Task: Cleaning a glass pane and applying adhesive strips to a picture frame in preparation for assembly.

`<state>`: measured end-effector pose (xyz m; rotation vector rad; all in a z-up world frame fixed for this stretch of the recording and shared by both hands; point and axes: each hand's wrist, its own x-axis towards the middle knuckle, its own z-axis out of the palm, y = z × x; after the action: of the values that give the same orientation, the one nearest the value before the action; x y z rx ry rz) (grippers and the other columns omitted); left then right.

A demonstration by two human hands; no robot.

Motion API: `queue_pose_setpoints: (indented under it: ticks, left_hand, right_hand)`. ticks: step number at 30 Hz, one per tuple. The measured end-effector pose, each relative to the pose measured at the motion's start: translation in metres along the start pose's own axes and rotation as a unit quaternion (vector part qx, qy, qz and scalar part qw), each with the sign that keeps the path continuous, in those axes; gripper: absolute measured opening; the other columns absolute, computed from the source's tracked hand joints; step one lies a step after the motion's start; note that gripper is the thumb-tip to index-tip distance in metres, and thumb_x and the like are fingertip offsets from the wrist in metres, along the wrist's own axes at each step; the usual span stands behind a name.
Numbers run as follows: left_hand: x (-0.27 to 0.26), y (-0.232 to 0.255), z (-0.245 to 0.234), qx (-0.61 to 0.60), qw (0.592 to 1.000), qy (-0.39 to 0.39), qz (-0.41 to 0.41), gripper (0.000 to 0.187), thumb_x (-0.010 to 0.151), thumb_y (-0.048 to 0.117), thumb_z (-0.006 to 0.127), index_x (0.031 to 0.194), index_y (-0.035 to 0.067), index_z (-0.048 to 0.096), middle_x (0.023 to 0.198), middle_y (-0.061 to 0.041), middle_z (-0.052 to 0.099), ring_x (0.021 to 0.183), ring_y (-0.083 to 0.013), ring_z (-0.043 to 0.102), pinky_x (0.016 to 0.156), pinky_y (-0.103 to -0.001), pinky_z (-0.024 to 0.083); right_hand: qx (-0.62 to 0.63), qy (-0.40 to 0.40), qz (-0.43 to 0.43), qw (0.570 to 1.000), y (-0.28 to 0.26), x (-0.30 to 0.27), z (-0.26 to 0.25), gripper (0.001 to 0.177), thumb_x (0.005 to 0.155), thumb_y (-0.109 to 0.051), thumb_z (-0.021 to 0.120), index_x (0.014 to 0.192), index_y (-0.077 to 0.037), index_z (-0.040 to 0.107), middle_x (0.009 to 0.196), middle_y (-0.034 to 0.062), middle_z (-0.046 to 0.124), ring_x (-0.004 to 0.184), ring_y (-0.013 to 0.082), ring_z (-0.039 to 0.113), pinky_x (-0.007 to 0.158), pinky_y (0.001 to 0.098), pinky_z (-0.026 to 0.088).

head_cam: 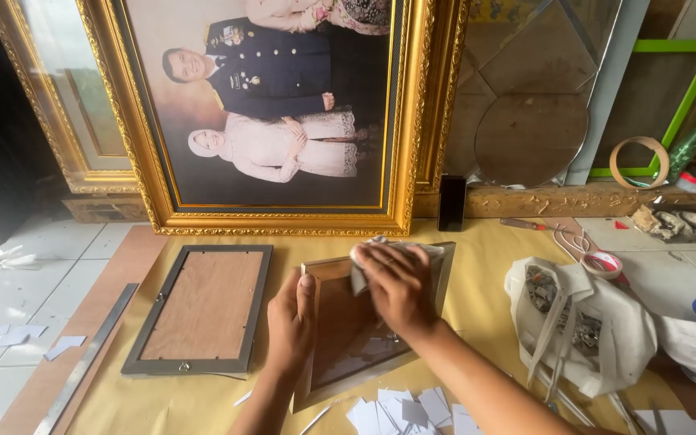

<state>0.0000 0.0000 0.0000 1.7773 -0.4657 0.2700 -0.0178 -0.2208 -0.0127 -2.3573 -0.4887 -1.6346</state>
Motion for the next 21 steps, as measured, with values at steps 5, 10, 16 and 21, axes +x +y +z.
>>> queue_pose_setpoints:
  ticks: [5,10,16,21]
  left_hand:
    - [0.002,-0.002,-0.003,-0.023,1.0,0.001,-0.011,0.048,0.119,0.049,0.04,0.083,0.016,0.044,0.074,0.005,0.039,0.069,-0.0115,0.037,0.065,-0.035,0.032]
    - [0.0,0.004,-0.005,-0.044,0.999,0.003,-0.011,0.048,0.119,0.047,0.042,0.082,0.017,0.042,0.075,0.006,0.036,0.07,-0.0105,0.034,0.065,-0.034,0.03]
    - [-0.001,0.001,-0.006,-0.051,0.999,0.01,-0.009,0.046,0.121,0.042,0.041,0.084,0.016,0.045,0.078,0.006,0.038,0.073,-0.0108,0.035,0.068,-0.033,0.032]
    - [0.002,0.008,-0.003,-0.034,0.999,0.004,-0.04,0.044,0.12,0.04,0.044,0.082,0.017,0.041,0.073,0.006,0.035,0.069,-0.0105,0.032,0.066,-0.034,0.03]
  right_hand:
    - [-0.028,-0.018,0.006,0.999,0.053,-0.023,-0.017,0.034,0.105,-0.003,0.077,0.134,-0.019,0.079,0.13,-0.0009,0.086,0.124,0.0237,0.081,0.109,0.0459,0.045]
    - [-0.032,-0.048,0.022,0.998,0.101,-0.045,-0.031,0.044,0.103,0.003,0.074,0.143,-0.016,0.076,0.138,0.0026,0.083,0.132,0.0266,0.077,0.112,0.0553,0.046]
    - [-0.037,-0.081,0.038,0.995,0.127,-0.061,-0.03,0.037,0.106,0.001,0.072,0.14,-0.011,0.079,0.139,0.0068,0.083,0.134,0.0282,0.075,0.117,0.0518,0.043]
    - [-0.007,-0.011,0.001,1.0,0.051,-0.009,-0.031,0.028,0.103,0.003,0.076,0.127,-0.009,0.083,0.128,0.0063,0.086,0.121,0.0276,0.08,0.104,0.0503,0.047]
